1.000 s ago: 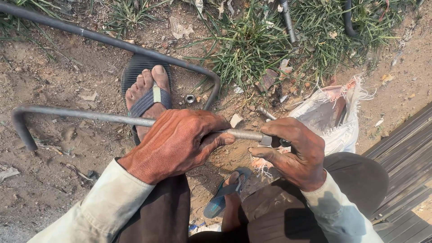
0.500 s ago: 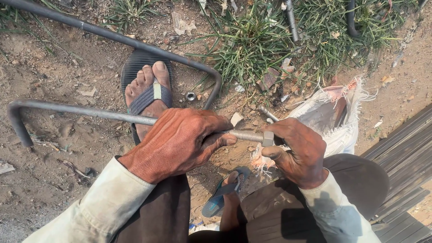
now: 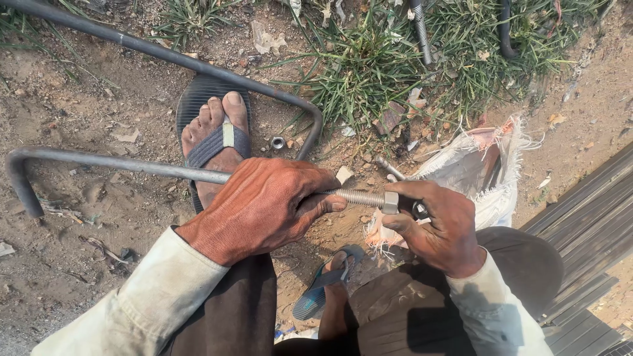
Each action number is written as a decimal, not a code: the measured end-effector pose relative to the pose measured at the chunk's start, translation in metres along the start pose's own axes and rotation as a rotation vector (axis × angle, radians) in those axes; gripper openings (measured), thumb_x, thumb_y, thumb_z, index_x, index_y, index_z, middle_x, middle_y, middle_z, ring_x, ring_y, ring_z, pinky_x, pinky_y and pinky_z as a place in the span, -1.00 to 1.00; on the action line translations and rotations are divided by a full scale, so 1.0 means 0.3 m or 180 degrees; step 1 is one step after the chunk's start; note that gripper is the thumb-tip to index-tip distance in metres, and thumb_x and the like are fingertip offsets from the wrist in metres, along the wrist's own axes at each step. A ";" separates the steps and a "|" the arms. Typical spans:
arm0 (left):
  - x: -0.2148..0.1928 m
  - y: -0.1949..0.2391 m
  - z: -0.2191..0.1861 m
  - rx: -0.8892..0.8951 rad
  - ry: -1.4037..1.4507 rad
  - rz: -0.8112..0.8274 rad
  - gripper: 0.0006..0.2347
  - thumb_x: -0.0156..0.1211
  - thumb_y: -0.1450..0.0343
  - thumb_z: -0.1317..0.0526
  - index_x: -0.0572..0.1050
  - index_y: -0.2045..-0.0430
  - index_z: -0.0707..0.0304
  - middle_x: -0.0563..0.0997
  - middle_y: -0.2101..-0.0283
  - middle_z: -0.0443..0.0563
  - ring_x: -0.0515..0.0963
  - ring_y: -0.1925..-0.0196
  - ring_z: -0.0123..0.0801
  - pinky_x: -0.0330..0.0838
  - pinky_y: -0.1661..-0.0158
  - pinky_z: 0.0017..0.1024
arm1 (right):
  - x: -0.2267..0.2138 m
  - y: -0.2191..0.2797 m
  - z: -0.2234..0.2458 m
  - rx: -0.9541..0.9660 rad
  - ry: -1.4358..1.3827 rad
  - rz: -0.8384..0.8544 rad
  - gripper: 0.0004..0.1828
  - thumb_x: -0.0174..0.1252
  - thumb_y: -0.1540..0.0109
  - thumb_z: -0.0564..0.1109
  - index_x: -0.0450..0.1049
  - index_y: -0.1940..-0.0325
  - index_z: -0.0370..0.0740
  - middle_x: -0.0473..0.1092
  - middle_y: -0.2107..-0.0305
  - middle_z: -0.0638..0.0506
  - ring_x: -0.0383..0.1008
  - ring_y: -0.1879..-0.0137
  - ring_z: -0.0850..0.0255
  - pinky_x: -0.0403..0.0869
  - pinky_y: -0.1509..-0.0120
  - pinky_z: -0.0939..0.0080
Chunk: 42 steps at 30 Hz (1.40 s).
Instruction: The person is hand-threading nuts onto long bent metal anchor bolts on a construction or fabrication floor.
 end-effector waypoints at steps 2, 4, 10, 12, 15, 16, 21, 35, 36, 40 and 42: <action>0.015 -0.009 0.001 -0.0126 -0.0183 0.0235 -0.78 0.31 -0.39 0.07 0.62 0.35 0.25 0.62 0.52 0.15 0.62 0.43 0.08 0.43 0.45 -0.07 | -0.002 -0.003 0.000 -0.0056 0.0244 0.0022 -0.58 0.31 -0.31 0.11 0.46 -0.12 -0.14 0.55 0.21 0.01 0.61 0.21 0.28 0.52 0.15 0.32; 0.027 -0.011 0.010 -0.0264 -0.0383 0.0466 -0.77 0.30 -0.41 0.05 0.61 0.43 0.25 0.60 0.55 0.16 0.61 0.42 0.11 0.41 0.43 -0.04 | -0.003 -0.020 0.027 -0.0121 0.0470 0.0044 -0.65 0.29 -0.27 0.05 0.48 -0.10 -0.05 0.55 0.25 0.05 0.59 0.23 0.27 0.48 0.17 0.34; 0.002 0.008 -0.008 0.0158 -0.0052 -0.0024 -0.78 0.29 -0.39 0.09 0.61 0.26 0.25 0.64 0.45 0.17 0.63 0.39 0.13 0.44 0.45 -0.07 | -0.014 -0.024 0.036 -0.0262 0.0240 0.0078 -0.53 0.29 -0.40 0.17 0.41 -0.23 -0.14 0.57 0.10 -0.08 0.66 0.16 0.17 0.57 0.04 0.27; 0.013 -0.003 0.008 -0.0089 -0.0184 0.0243 -0.79 0.29 -0.39 0.08 0.62 0.31 0.23 0.63 0.49 0.18 0.62 0.40 0.14 0.44 0.44 -0.05 | -0.007 -0.038 0.032 -0.0108 0.0157 0.0161 -0.59 -0.04 -0.37 0.18 0.50 -0.06 -0.09 0.54 0.27 -0.04 0.59 0.28 0.20 0.49 0.21 0.28; 0.011 0.000 0.004 -0.0077 -0.0218 0.0169 -0.78 0.31 -0.37 0.09 0.62 0.28 0.22 0.64 0.48 0.19 0.63 0.41 0.13 0.44 0.45 -0.05 | -0.015 -0.046 0.059 -0.0010 -0.0161 -0.0099 -0.26 0.32 -0.19 0.26 0.37 -0.16 -0.39 0.53 0.27 -0.16 0.53 0.37 0.20 0.48 0.31 0.29; 0.014 0.003 0.004 -0.0084 -0.0212 0.0178 -0.78 0.31 -0.37 0.09 0.62 0.28 0.22 0.64 0.48 0.19 0.63 0.41 0.13 0.44 0.45 -0.05 | -0.012 -0.031 0.039 0.0000 -0.0166 -0.0095 -0.26 0.32 -0.19 0.26 0.37 -0.16 -0.39 0.53 0.27 -0.16 0.53 0.37 0.20 0.48 0.31 0.29; 0.033 0.000 0.014 -0.0094 -0.0334 0.0336 -0.81 0.32 -0.36 0.12 0.61 0.34 0.25 0.62 0.48 0.18 0.62 0.39 0.15 0.45 0.43 -0.04 | -0.020 -0.034 0.037 -0.0131 -0.0154 0.0018 -0.38 -0.14 -0.39 0.37 0.53 -0.10 -0.14 0.49 0.36 0.04 0.52 0.32 0.29 0.42 0.25 0.30; 0.033 -0.002 0.017 -0.0113 -0.0235 0.0272 -0.77 0.34 -0.33 0.15 0.62 0.22 0.22 0.65 0.42 0.18 0.65 0.35 0.13 0.47 0.41 -0.04 | 0.023 -0.036 0.003 0.0146 -0.0122 0.0243 -0.28 -0.14 -0.42 0.41 0.52 0.09 -0.32 0.45 0.49 0.00 0.47 0.46 0.26 0.39 0.40 0.20; 0.032 -0.001 0.013 -0.0056 -0.0197 0.0251 -0.77 0.33 -0.32 0.16 0.62 0.22 0.23 0.65 0.41 0.19 0.65 0.34 0.14 0.47 0.41 -0.04 | 0.031 -0.009 -0.040 0.0356 -0.0196 0.0312 -0.26 -0.31 -0.42 0.46 0.59 0.19 -0.10 0.42 0.53 0.11 0.45 0.45 0.29 0.37 0.34 0.20; 0.028 0.000 0.012 -0.0095 -0.0237 0.0266 -0.78 0.34 -0.32 0.15 0.62 0.25 0.23 0.64 0.43 0.20 0.64 0.35 0.14 0.47 0.41 -0.05 | 0.017 -0.064 0.046 -0.0015 -0.0040 0.0066 -0.14 -0.21 -0.35 0.52 0.51 -0.06 -0.34 0.46 0.42 0.01 0.37 0.52 0.24 0.33 0.44 0.22; 0.018 -0.009 0.009 -0.0220 -0.0243 0.0288 -0.78 0.34 -0.34 0.11 0.63 0.25 0.20 0.65 0.44 0.19 0.64 0.35 0.14 0.46 0.40 -0.04 | 0.024 -0.044 0.057 -0.0615 0.0210 -0.0009 -0.43 -0.03 -0.60 0.26 0.41 0.01 -0.36 0.53 0.25 -0.16 0.60 0.22 -0.02 0.54 0.19 0.10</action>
Point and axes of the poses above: each hand's wrist, its own y-axis away from the middle knuckle, its own x-axis out of the palm, z = x × y, the point moved 7 cm from there along -y, towards the middle knuckle
